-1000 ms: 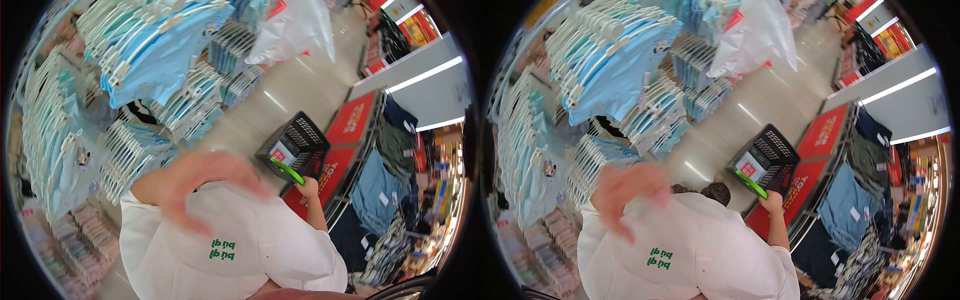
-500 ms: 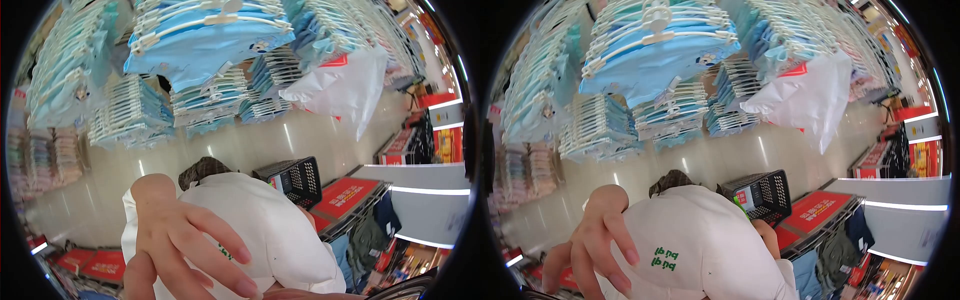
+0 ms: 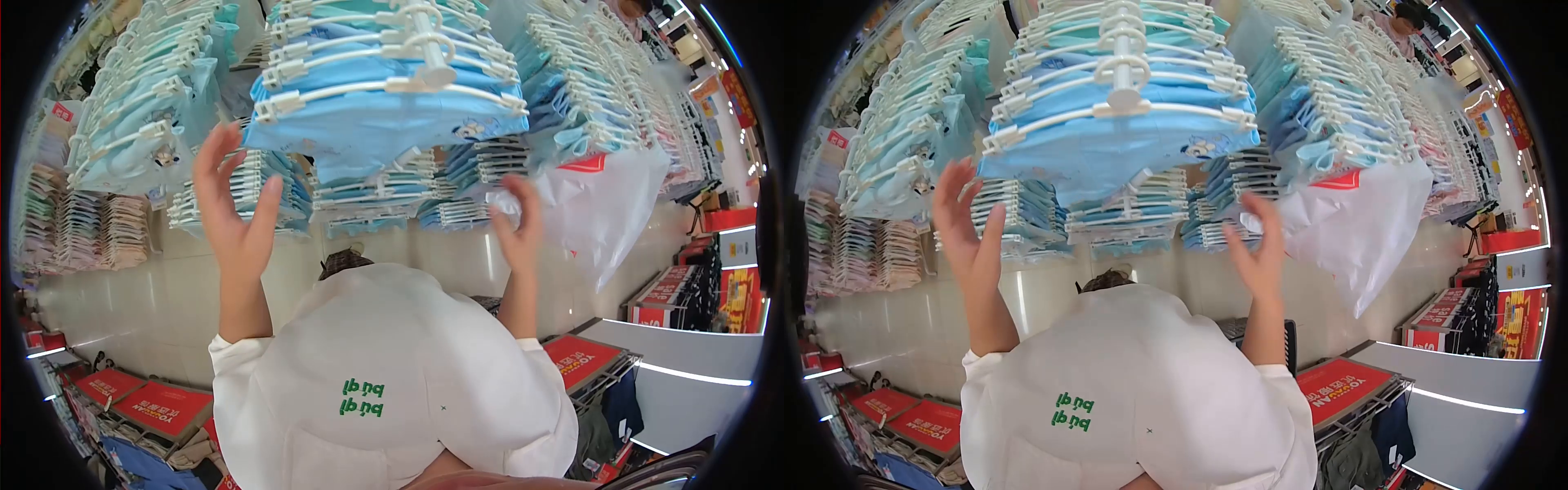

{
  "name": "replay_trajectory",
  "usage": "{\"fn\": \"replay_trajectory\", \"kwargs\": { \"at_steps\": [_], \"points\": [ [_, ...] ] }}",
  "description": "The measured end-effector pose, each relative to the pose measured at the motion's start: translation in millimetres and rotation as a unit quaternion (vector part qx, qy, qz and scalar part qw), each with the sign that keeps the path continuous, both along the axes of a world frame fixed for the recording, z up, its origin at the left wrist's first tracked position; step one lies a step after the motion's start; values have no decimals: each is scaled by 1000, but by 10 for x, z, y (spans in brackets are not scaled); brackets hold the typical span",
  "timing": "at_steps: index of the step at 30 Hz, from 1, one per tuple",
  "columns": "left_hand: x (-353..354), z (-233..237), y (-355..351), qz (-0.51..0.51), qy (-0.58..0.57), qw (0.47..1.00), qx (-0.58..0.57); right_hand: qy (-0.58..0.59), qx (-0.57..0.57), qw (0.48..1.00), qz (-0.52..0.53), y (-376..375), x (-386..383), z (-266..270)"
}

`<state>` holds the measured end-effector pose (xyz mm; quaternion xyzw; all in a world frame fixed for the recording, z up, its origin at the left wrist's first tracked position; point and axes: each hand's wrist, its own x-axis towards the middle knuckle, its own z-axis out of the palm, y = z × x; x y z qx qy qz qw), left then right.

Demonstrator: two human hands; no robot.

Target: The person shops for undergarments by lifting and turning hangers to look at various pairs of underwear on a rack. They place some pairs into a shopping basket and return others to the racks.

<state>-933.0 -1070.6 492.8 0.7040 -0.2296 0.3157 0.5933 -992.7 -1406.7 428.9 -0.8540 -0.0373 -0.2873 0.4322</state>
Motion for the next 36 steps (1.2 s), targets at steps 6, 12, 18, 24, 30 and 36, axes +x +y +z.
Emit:
{"fn": "replay_trajectory", "kwargs": {
  "at_steps": [6,12,18,24,30,36],
  "points": [
    [461,-143,246,24,55,996,71,-205,17,975,-85,93,732,490],
    [585,-154,312,-3,13,998,66,-148,195,969,-45,206,908,383],
    [519,-163,263,-39,18,998,47,-133,173,976,-2,135,873,490],
    [346,-134,193,-41,97,994,-24,-98,258,960,43,131,898,492],
    [477,61,84,-239,152,956,-77,7,336,925,177,-90,959,469],
    [638,100,38,-217,131,967,-24,6,346,899,269,-51,1123,524]
  ]
}}
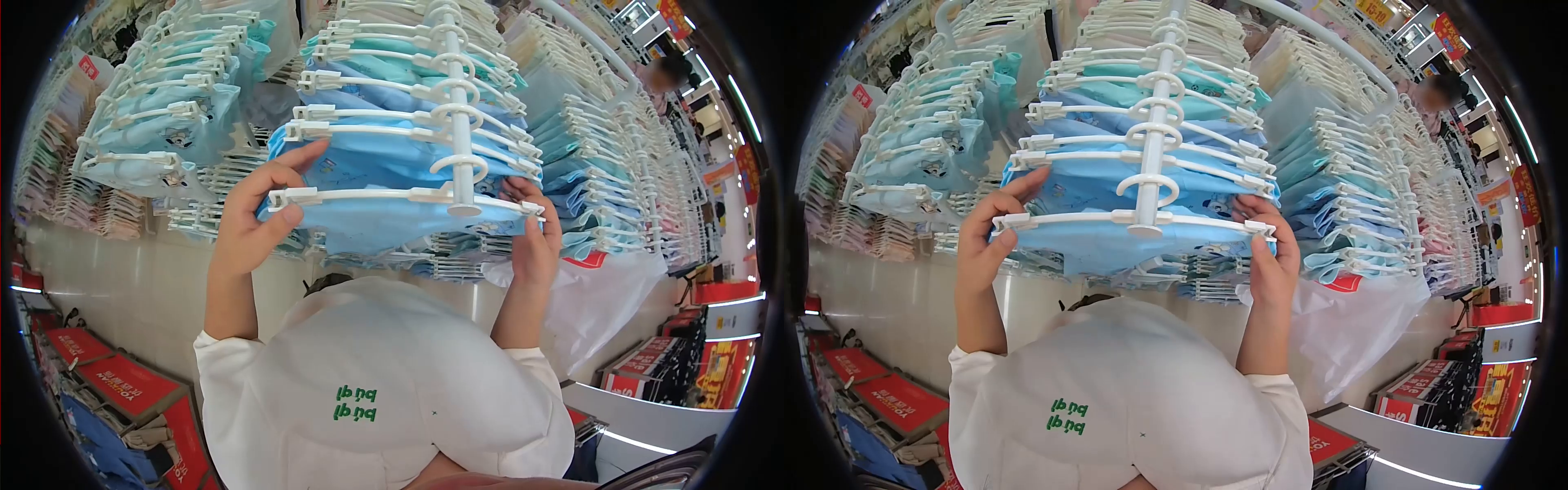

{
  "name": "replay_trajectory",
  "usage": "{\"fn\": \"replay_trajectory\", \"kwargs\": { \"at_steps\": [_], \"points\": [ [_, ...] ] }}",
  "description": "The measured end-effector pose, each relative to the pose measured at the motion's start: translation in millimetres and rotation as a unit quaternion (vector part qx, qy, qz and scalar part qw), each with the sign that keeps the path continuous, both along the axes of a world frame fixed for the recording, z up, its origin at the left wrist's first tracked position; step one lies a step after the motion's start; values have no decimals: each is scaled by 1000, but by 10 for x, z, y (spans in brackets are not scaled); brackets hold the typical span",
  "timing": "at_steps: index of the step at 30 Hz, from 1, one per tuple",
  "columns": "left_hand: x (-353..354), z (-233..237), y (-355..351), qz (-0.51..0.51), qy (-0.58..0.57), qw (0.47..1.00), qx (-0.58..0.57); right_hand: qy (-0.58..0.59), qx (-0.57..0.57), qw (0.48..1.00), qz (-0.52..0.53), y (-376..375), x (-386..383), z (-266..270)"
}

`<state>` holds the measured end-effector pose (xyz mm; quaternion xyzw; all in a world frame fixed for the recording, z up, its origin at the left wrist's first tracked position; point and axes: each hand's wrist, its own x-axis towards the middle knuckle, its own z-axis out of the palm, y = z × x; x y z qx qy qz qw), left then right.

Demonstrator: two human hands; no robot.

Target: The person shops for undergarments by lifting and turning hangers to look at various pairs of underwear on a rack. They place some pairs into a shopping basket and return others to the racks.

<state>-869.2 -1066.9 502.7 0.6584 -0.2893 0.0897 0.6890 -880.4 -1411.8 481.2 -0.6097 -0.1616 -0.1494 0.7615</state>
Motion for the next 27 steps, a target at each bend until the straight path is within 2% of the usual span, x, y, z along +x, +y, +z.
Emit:
{"fn": "replay_trajectory", "kwargs": {
  "at_steps": [4,8,12,14,17,18,20,22,24,25,27],
  "points": [
    [42,-3,-16,42,5,999,32,-21,-18,1000,2,-15,102,-2],
    [58,11,-65,85,-1,996,41,-5,-24,999,-45,21,167,5],
    [-37,54,-4,115,-41,989,81,-69,-61,995,-38,-93,145,1],
    [-118,62,56,101,-19,990,97,-84,-51,993,-66,-215,164,-13],
    [-183,110,50,122,-20,986,110,-77,14,982,-174,-281,234,82],
    [-191,118,42,139,-12,984,108,-76,16,981,-178,-260,277,166],
    [-193,125,61,127,18,986,109,-72,-10,966,-248,-229,373,331],
    [-175,135,95,118,45,986,110,-71,4,973,-219,-232,458,475],
    [-146,132,129,96,51,987,117,-25,-62,990,-124,-247,529,578],
    [-140,134,132,96,49,987,118,-27,-61,990,-125,-260,569,595],
    [-133,135,132,106,19,985,136,7,-132,989,-61,-280,643,617]
  ]
}}
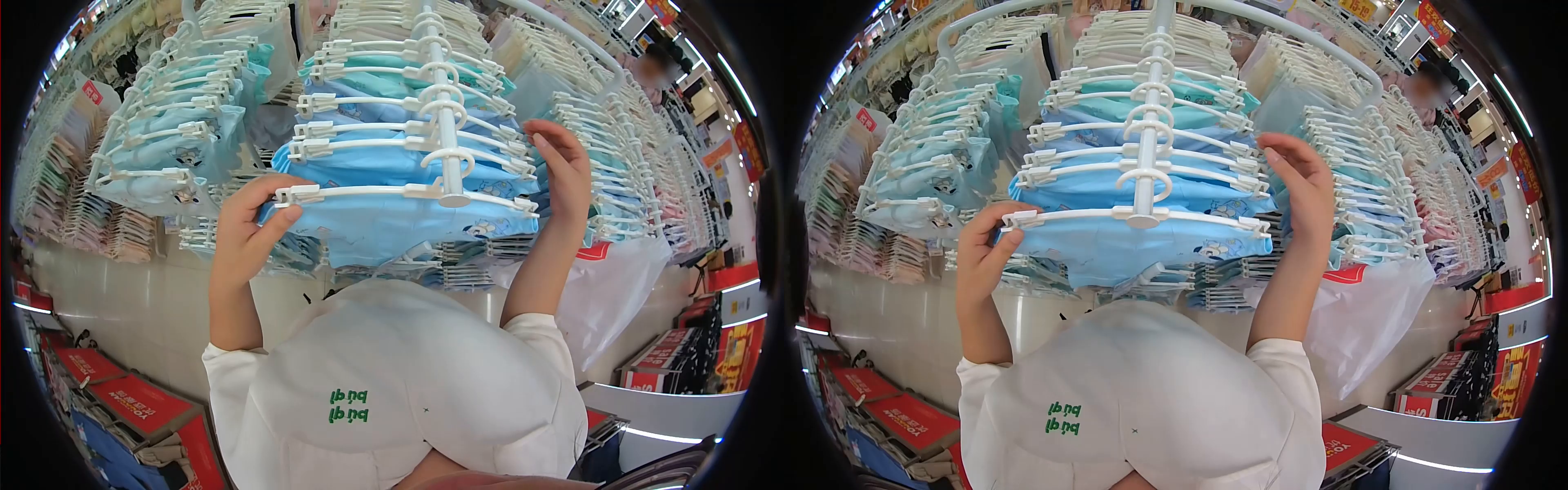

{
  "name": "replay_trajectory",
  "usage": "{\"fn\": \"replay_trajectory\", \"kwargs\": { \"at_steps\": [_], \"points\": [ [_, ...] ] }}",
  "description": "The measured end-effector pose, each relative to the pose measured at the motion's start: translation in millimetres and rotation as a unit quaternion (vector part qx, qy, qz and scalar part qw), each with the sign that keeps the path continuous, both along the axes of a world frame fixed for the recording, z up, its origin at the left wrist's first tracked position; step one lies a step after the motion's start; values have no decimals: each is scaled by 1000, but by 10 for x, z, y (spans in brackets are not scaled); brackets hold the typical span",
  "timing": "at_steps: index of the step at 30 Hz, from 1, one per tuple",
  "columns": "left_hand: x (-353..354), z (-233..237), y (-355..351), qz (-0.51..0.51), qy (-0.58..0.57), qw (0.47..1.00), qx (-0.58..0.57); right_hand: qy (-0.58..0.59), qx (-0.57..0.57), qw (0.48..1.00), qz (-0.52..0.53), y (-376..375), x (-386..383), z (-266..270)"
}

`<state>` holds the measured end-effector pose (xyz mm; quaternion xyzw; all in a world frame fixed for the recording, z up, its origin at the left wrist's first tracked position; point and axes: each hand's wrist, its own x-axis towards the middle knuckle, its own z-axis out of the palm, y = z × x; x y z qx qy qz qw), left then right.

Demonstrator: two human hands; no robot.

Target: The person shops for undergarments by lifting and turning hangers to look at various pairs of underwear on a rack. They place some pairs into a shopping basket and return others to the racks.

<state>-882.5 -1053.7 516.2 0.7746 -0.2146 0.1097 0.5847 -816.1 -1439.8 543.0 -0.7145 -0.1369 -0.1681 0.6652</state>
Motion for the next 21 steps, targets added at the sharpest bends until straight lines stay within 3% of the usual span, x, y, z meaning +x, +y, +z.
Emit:
{"fn": "replay_trajectory", "kwargs": {
  "at_steps": [4,6,7,9,10,17,19,21],
  "points": [
    [3,-20,19,2,-50,999,-23,32,-1,999,34,2,66,-26],
    [65,-83,80,10,-105,983,-152,33,16,998,42,12,77,-65],
    [106,-83,84,9,-106,983,-152,32,16,999,41,11,78,-87],
    [221,-57,92,133,-53,963,-226,54,35,998,24,1,78,-129],
    [279,-14,67,155,-41,968,-195,54,35,998,24,-5,86,-150],
    [798,31,-34,110,-35,977,-182,109,141,984,17,-27,78,-288],
    [819,41,-90,44,29,974,-221,132,163,978,12,-41,59,-328],
    [851,7,-105,53,36,973,-222,146,191,970,29,-55,64,-382]
  ]
}}
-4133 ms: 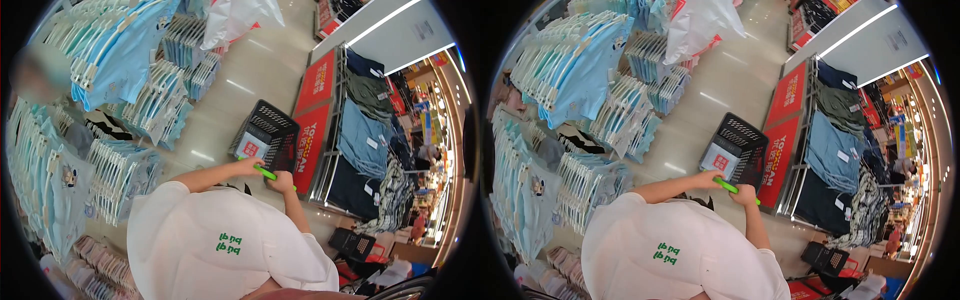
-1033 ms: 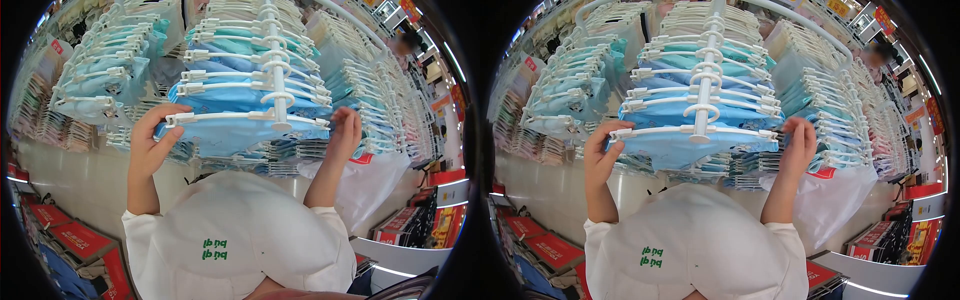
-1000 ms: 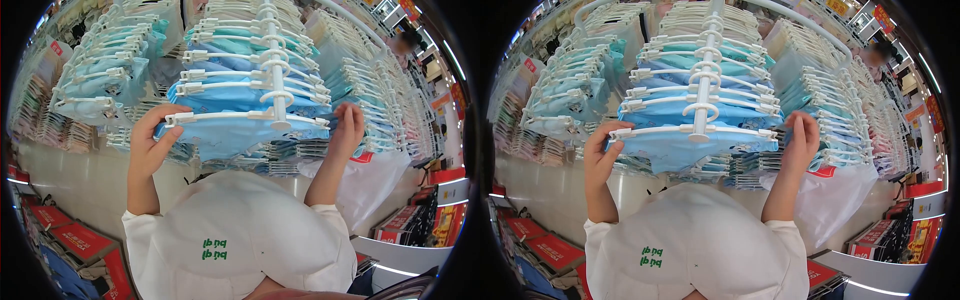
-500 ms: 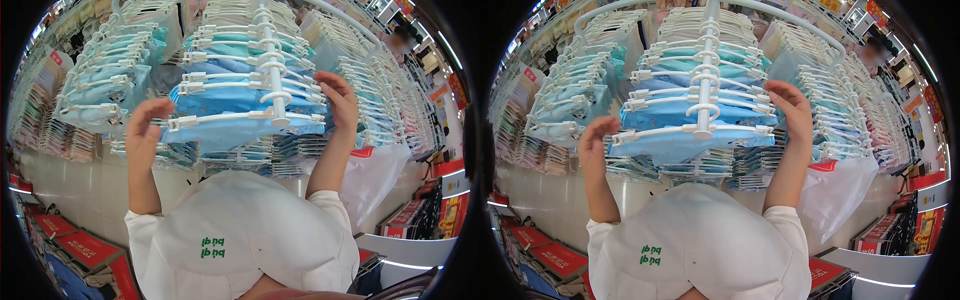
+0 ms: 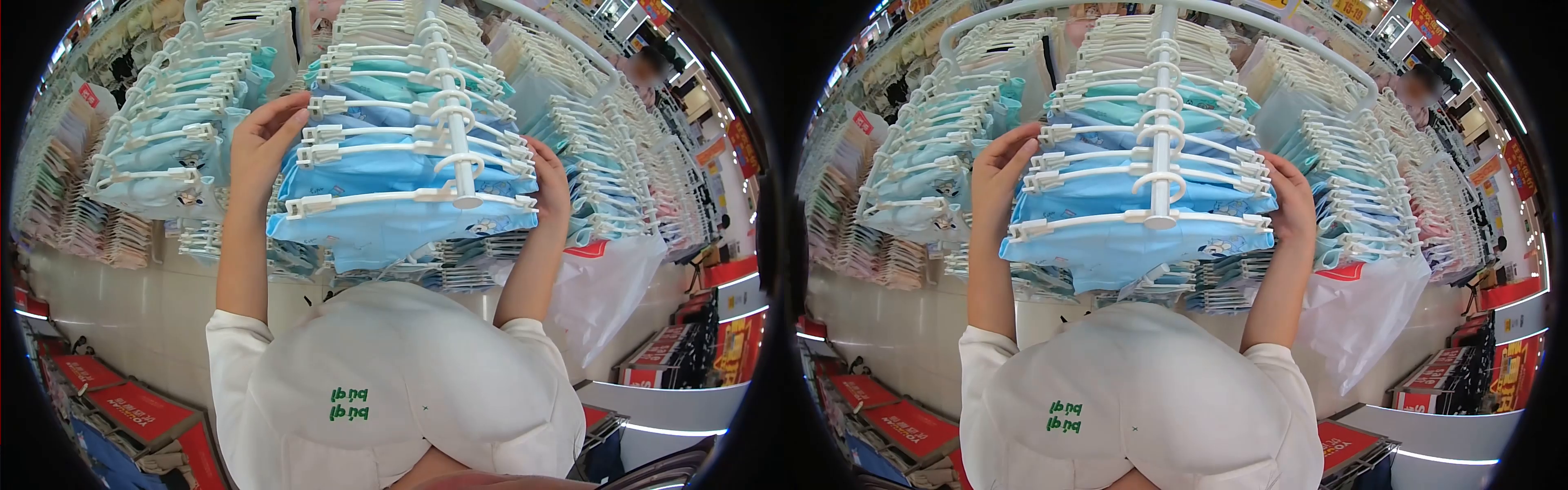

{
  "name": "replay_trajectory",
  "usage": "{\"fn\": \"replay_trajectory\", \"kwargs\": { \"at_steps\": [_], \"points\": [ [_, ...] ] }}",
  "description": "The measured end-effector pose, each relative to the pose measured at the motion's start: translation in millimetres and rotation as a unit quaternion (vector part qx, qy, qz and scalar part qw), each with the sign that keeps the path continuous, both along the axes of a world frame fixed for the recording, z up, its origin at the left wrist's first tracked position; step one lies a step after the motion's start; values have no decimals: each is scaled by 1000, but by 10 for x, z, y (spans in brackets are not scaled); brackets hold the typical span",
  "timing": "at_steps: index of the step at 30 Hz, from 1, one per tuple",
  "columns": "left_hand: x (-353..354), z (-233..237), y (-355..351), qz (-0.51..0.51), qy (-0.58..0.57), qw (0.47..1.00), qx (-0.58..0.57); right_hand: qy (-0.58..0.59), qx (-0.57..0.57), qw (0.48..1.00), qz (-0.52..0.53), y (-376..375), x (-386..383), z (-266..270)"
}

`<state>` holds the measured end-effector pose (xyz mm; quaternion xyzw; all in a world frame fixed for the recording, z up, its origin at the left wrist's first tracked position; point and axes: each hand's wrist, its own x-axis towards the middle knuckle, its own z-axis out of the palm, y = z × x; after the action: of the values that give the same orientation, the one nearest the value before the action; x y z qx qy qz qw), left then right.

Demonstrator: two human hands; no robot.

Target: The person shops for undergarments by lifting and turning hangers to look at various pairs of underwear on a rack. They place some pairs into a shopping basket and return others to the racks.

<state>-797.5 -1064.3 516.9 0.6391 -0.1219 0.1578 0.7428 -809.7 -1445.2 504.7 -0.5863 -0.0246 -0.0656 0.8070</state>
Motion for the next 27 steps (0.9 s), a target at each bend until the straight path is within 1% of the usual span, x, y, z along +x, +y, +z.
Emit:
{"fn": "replay_trajectory", "kwargs": {
  "at_steps": [1,5,8,10,13,16,20,22,25,27],
  "points": [
    [14,-17,-6,7,8,1000,1,-2,19,1000,-1,-21,28,-39],
    [54,-45,-13,11,13,1000,9,-17,29,999,-10,-1,62,-58],
    [72,-54,27,-16,3,1000,5,-23,18,999,-37,57,73,-39],
    [110,-88,39,-36,21,999,-1,-18,20,998,-59,68,102,-45],
    [130,-104,8,-44,44,998,-24,-25,22,998,-54,28,160,-65],
    [149,-103,-6,-48,59,997,-21,-43,46,997,-40,36,214,-52],
    [228,-141,12,-40,55,997,-18,-35,55,996,-55,108,220,38],
    [285,-147,42,-47,77,996,-23,-53,46,996,-50,101,295,13],
    [344,-162,61,-55,75,995,-47,-48,64,996,-44,93,383,-30],
    [343,-144,63,-56,70,995,-37,-43,79,995,-48,101,404,-20]
  ]
}}
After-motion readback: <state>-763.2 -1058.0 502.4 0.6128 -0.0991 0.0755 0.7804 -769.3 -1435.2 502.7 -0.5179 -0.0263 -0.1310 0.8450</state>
